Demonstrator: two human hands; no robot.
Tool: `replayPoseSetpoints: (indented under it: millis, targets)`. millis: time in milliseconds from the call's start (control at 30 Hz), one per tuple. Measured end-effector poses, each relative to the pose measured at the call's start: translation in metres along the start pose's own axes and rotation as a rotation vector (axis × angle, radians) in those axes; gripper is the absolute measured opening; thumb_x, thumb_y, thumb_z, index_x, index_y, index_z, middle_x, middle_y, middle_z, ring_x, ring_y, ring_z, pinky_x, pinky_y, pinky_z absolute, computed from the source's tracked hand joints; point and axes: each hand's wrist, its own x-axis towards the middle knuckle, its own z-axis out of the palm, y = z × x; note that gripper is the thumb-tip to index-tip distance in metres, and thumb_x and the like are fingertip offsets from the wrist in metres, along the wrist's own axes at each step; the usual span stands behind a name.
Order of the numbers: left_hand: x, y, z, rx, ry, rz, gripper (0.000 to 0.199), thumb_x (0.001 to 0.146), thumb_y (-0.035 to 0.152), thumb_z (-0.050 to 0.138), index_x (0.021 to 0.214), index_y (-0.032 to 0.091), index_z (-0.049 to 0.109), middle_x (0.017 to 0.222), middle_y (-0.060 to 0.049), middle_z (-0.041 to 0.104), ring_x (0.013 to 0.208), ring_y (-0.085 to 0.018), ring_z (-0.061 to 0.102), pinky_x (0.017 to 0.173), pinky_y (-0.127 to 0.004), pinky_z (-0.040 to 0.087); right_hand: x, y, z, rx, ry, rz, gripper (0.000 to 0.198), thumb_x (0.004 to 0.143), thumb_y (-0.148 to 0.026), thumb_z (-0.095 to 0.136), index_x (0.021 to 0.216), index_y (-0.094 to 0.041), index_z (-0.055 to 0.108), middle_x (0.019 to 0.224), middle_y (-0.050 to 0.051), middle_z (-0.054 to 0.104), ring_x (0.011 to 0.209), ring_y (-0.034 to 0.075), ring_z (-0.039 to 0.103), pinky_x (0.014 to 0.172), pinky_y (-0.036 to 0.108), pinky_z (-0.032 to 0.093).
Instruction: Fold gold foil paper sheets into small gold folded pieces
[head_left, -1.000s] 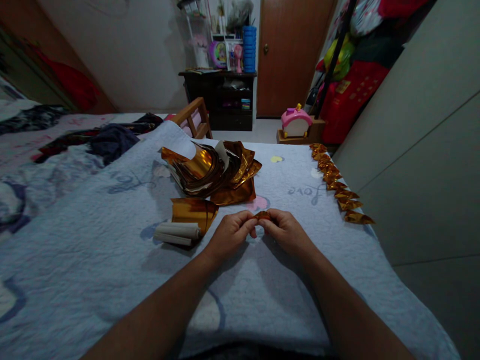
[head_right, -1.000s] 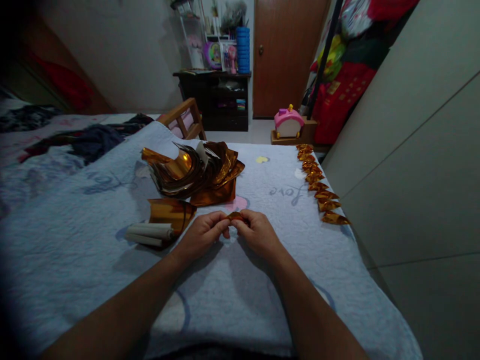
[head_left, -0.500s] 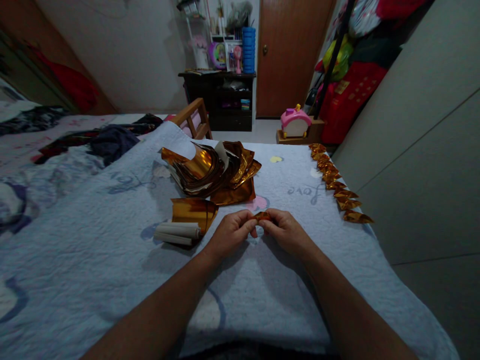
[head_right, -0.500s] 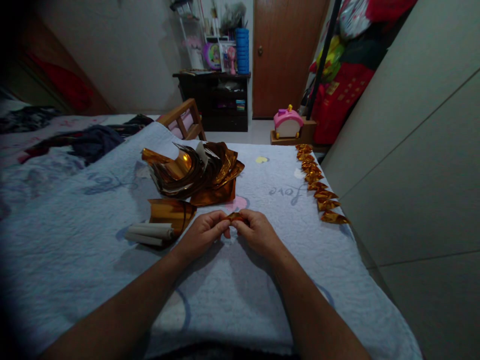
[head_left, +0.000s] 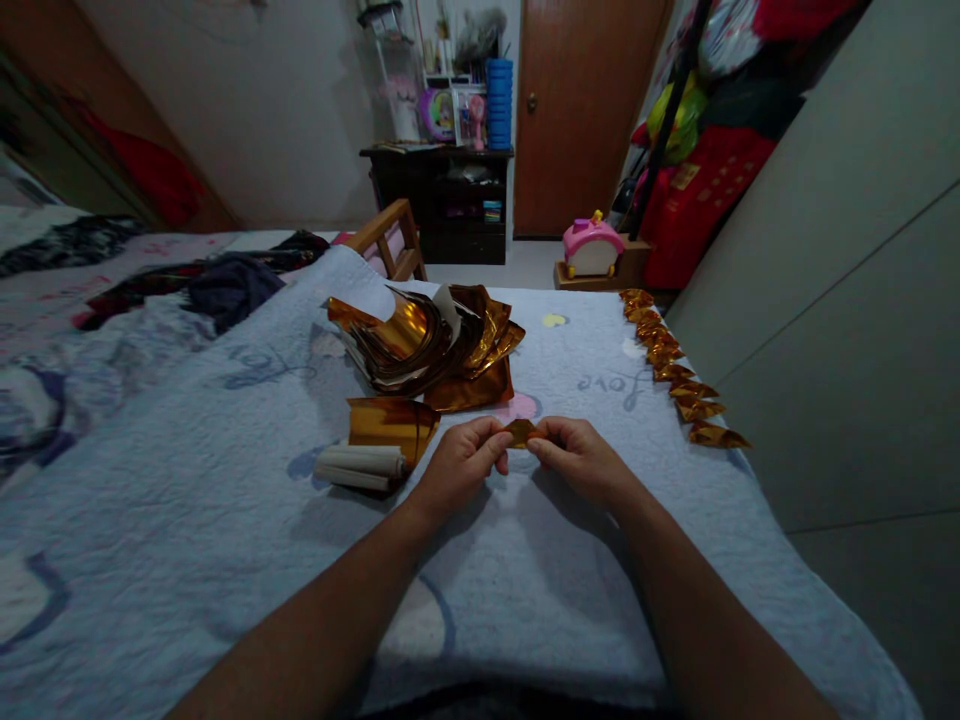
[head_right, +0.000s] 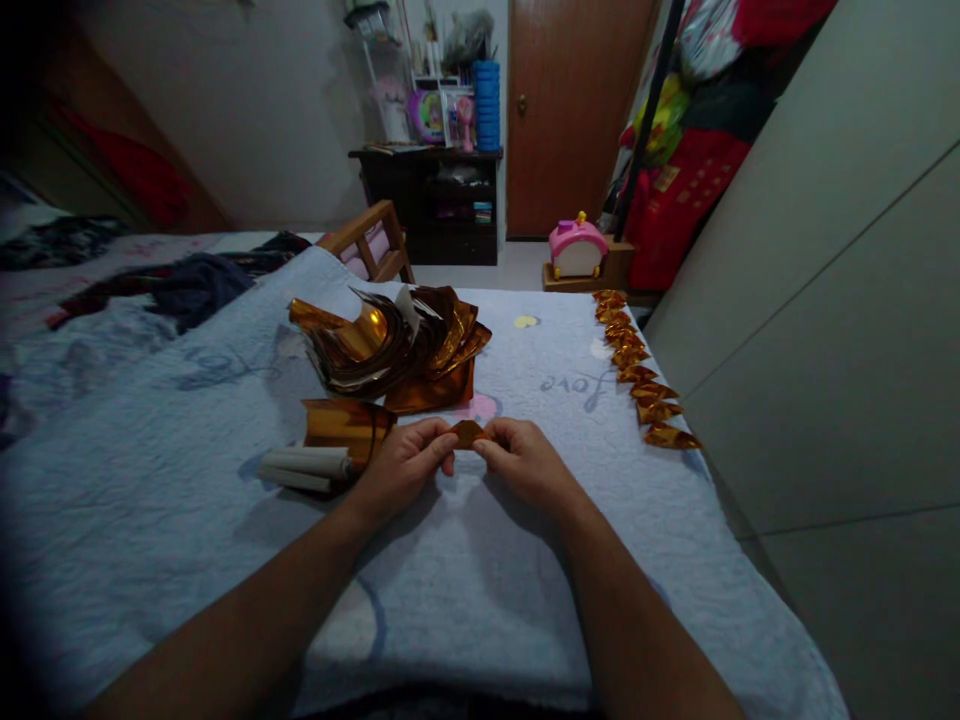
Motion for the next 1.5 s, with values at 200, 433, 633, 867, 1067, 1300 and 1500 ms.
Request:
replayPoseSetpoints:
  millis: [200, 433, 633, 867, 1067, 1300, 1500]
  targets:
    - [0.001, -0.004, -0.001, -0.038, 0.014, -0.022, 0.034, 0.092, 0.038, 0.055, 0.066, 0.018, 0.06, 0.061, 0.001, 0.056, 0.055, -0.011, 0.044, 0.059, -0.025, 0.036, -0.003, 0.001, -0.009, 0.043, -0.015, 0.05, 0.021, 0.084, -0.035, 0.058, 0.071, -0.019, 0.056, 0.063, -0.004, 0.05, 0.055, 0.011, 0.041, 0.053, 0.024, 0.032]
    - [0.006, -0.013, -0.009, -0.211, 0.114, -0.126, 0.036, 0.088, 0.046, 0.06, 0.065, 0.018, 0.056, 0.057, 0.003, 0.056, 0.049, -0.009, 0.041, 0.052, -0.023, 0.032, -0.003, 0.007, -0.025, 0.046, 0.123, 0.052, 0.028, 0.086, -0.04, 0.056, 0.066, -0.02, 0.054, 0.059, -0.004, 0.048, 0.053, 0.01, 0.038, 0.051, 0.025, 0.03]
    - [0.006, -0.013, -0.006, -0.196, 0.088, -0.132, 0.038, 0.089, 0.048, 0.058, 0.066, 0.017, 0.056, 0.056, 0.003, 0.056, 0.048, -0.008, 0.04, 0.051, -0.022, 0.031, 0.003, 0.011, -0.003, 0.222, 0.069, -0.04, 0.029, 0.076, -0.033, 0.07, 0.099, -0.02, 0.058, 0.077, -0.004, 0.057, 0.066, 0.012, 0.051, 0.059, 0.025, 0.039]
    - [0.005, -0.018, -0.004, -0.127, 0.043, -0.13, 0.039, 0.093, 0.047, 0.053, 0.069, 0.017, 0.057, 0.056, 0.002, 0.056, 0.047, -0.009, 0.04, 0.05, -0.022, 0.031, 0.005, 0.009, 0.01, 0.209, 0.065, -0.013, 0.016, 0.08, -0.035, 0.065, 0.081, -0.019, 0.06, 0.068, -0.004, 0.053, 0.059, 0.011, 0.044, 0.056, 0.025, 0.035]
    - [0.003, -0.009, -0.003, -0.122, 0.053, -0.083, 0.038, 0.092, 0.046, 0.056, 0.067, 0.017, 0.059, 0.058, 0.003, 0.055, 0.051, -0.009, 0.042, 0.054, -0.022, 0.033, 0.002, 0.009, 0.007, 0.131, 0.091, 0.004, 0.024, 0.083, -0.038, 0.061, 0.068, -0.02, 0.055, 0.059, -0.003, 0.052, 0.053, 0.011, 0.042, 0.051, 0.025, 0.031]
    - [0.004, -0.004, 0.001, -0.182, -0.004, -0.037, 0.023, 0.083, 0.037, 0.066, 0.077, 0.015, 0.065, 0.063, 0.002, 0.057, 0.059, -0.011, 0.048, 0.06, -0.024, 0.037, 0.002, 0.011, 0.009, 0.116, 0.049, -0.006, 0.027, 0.084, -0.038, 0.06, 0.064, -0.02, 0.053, 0.058, -0.002, 0.051, 0.052, 0.011, 0.041, 0.052, 0.026, 0.031]
    - [0.003, -0.008, 0.001, -0.232, -0.056, -0.09, 0.028, 0.088, 0.042, 0.06, 0.083, 0.014, 0.064, 0.056, 0.003, 0.053, 0.051, -0.01, 0.043, 0.054, -0.023, 0.032, 0.003, 0.012, 0.01, 0.202, 0.008, -0.055, 0.017, 0.08, -0.035, 0.065, 0.085, -0.019, 0.06, 0.071, -0.002, 0.054, 0.061, 0.012, 0.045, 0.056, 0.025, 0.035]
